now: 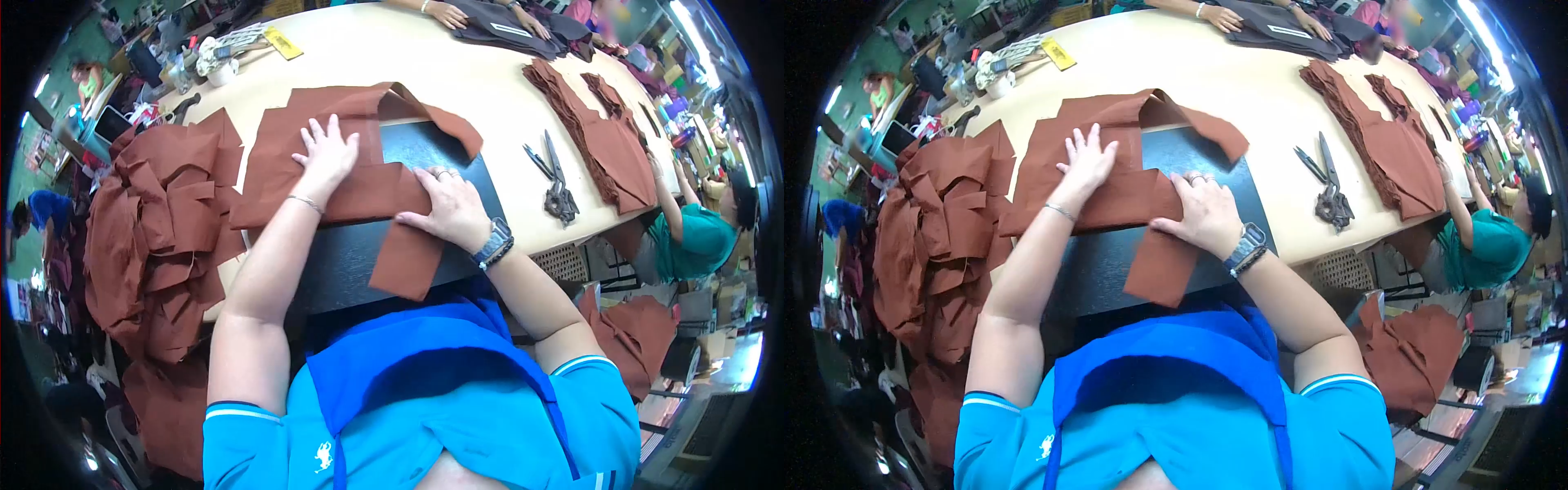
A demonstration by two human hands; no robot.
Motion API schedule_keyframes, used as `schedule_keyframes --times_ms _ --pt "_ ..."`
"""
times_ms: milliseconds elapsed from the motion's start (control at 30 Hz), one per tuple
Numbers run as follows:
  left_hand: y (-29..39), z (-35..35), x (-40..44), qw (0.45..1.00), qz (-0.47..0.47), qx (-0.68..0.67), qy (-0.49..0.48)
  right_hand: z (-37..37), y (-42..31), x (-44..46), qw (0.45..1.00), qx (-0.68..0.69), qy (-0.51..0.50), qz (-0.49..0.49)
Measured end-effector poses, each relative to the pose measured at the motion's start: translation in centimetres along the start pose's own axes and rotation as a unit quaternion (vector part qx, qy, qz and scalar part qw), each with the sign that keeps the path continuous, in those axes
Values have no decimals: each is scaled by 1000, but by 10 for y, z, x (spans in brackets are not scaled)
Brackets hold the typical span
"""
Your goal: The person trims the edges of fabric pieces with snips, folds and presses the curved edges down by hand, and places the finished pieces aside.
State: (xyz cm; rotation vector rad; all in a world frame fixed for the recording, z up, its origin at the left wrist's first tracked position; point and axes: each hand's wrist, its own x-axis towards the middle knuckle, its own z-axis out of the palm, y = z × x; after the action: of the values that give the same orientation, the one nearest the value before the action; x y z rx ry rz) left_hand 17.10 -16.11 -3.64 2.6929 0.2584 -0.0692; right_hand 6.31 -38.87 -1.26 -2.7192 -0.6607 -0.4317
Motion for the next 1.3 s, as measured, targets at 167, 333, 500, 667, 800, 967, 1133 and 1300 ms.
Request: schedule_keyframes --times_ms 167,333,500,667,800,967,1133,1300 --pt "-71 -35 9 980 143 99 -95 0 40 -9 994 107 -4 10" --pt "-65 -64 -92 963 50 260 -44 -46 66 0 982 177 -50 33" --pt "-25 -96 -136 944 130 286 -100 -88 83 10 967 219 -131 9" --pt "3 -29 -79 897 441 -19 -2 -128 74 34 948 213 -225 75" --pt "32 16 -52 853 490 -166 -69 -159 94 55 964 117 -239 8" --pt "36 18 -51 844 516 -143 -39 -155 145 62 976 -82 -202 17" --pt "-15 3 -28 879 476 -8 -17 -136 134 51 955 -294 -2 -48" --pt "-35 4 -11 902 431 14 -8 -72 93 69 986 -104 81 -105"
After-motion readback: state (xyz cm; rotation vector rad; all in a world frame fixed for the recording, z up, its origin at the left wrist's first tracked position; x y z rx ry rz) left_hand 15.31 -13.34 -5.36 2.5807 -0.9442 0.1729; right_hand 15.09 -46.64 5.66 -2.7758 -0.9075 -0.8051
